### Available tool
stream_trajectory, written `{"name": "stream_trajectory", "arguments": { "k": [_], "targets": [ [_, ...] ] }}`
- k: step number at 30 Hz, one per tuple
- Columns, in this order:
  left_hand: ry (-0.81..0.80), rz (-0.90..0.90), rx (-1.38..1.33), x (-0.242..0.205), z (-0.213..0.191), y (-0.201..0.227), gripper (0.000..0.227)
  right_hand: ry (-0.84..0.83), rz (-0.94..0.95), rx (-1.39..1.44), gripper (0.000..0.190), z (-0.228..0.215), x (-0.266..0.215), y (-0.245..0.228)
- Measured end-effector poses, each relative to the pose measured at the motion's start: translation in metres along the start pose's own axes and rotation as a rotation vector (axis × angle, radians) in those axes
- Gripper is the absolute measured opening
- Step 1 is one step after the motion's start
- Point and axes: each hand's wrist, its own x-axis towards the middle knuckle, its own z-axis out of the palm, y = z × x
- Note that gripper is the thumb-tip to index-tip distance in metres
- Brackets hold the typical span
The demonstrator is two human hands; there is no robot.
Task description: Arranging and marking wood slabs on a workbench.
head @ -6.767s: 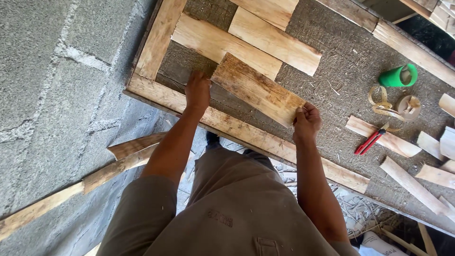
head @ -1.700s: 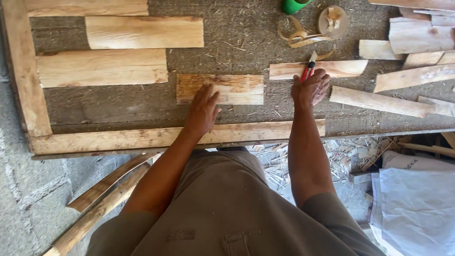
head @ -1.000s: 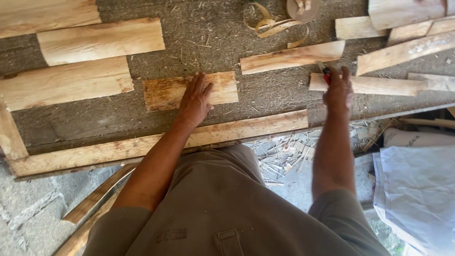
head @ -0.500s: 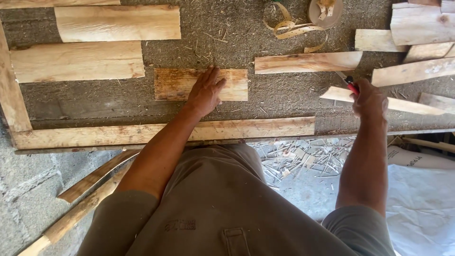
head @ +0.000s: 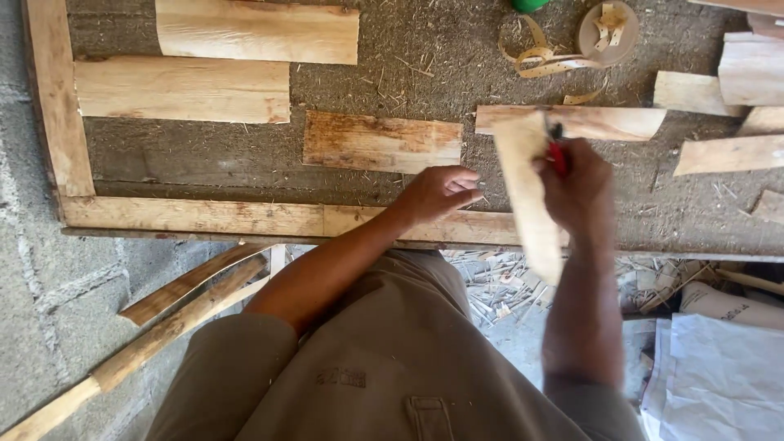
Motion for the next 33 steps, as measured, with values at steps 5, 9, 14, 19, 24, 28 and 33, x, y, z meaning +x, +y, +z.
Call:
{"name": "stream_trajectory", "arguments": {
  "k": [5, 9, 14, 19, 24, 28, 33],
  "targets": [
    [0.071, 0.119, -0.088, -0.006, 0.008, -0.037, 0.030, -0.073, 0.155, 0.107, 0.021, 0.049, 0.004, -0.047],
    [0.265, -0.287, 0.095, -0.044, -0.042, 0.002, 0.034, -0.143, 0.249, -0.135, 0.023, 0.058, 0.010, -0.051],
    [0.471, 0.202, 0.976, -0.025, -0.106, -0.089, 0.046, -0.282, 0.296, -0.483, 0.024, 0.056, 0.030, -0.008],
    [0.335, 0.098, 1.120, -0.022, -0.135, -0.099, 0.072, -0.385, 0.240, -0.612, 0.020, 0.059, 0.058, 0.050],
    [0.411, 0.210, 1.200, -0.010, -0.133, -0.125, 0.071, -0.461, 0.134, -0.730, 0.024, 0.074, 0.069, 0.106],
    [0.465, 0.205, 1.176, -0.018, -0.132, -0.093, 0.066, -0.233, -0.082, -0.716, 0.026, 0.080, 0.060, 0.122],
    [0.504, 0.275, 0.913, -0.048, -0.125, -0.066, 0.008, -0.205, 0.470, -0.383, 0.028, 0.080, 0.046, 0.070]
  ]
}}
